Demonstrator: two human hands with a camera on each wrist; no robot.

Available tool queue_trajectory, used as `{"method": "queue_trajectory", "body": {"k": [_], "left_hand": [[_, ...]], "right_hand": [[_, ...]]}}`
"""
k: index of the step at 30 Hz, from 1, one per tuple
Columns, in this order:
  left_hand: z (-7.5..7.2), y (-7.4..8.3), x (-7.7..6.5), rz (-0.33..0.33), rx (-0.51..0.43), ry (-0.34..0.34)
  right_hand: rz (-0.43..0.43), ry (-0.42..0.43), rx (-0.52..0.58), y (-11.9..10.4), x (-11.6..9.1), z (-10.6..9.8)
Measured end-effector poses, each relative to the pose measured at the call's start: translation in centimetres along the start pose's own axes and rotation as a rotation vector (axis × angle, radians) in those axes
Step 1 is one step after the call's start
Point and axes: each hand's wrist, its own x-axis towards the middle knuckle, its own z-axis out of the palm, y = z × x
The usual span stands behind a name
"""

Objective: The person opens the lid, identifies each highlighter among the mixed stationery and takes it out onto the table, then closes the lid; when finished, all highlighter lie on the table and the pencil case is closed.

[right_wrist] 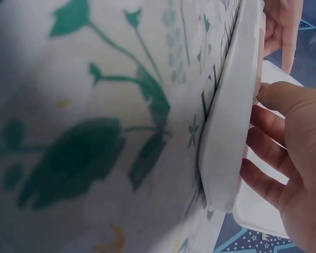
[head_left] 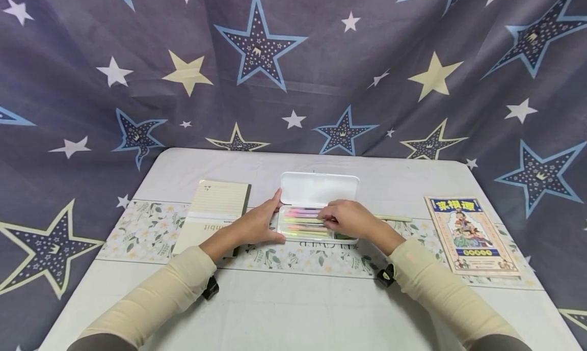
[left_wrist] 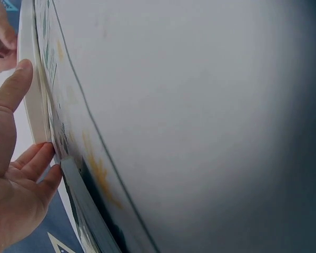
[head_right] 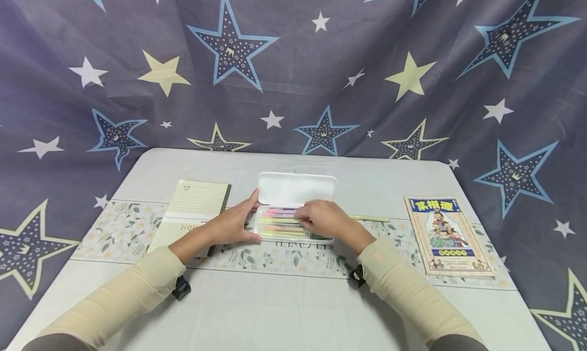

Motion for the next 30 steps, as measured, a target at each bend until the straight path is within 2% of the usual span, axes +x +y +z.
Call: {"method": "queue_trajectory", "body": {"k": [15,30], "left_hand": [[-0.02,0.14,-0.06,0.001,0.008,0.003],[0.0,0.17,-0.06,0.0,0.013,0.003]], "right_hand": [[0.044,-0.013,0.001,-0.49,0.27,0.05],[0.021,0.007,0.008,-0.31,-0.33,-0.62]]}}
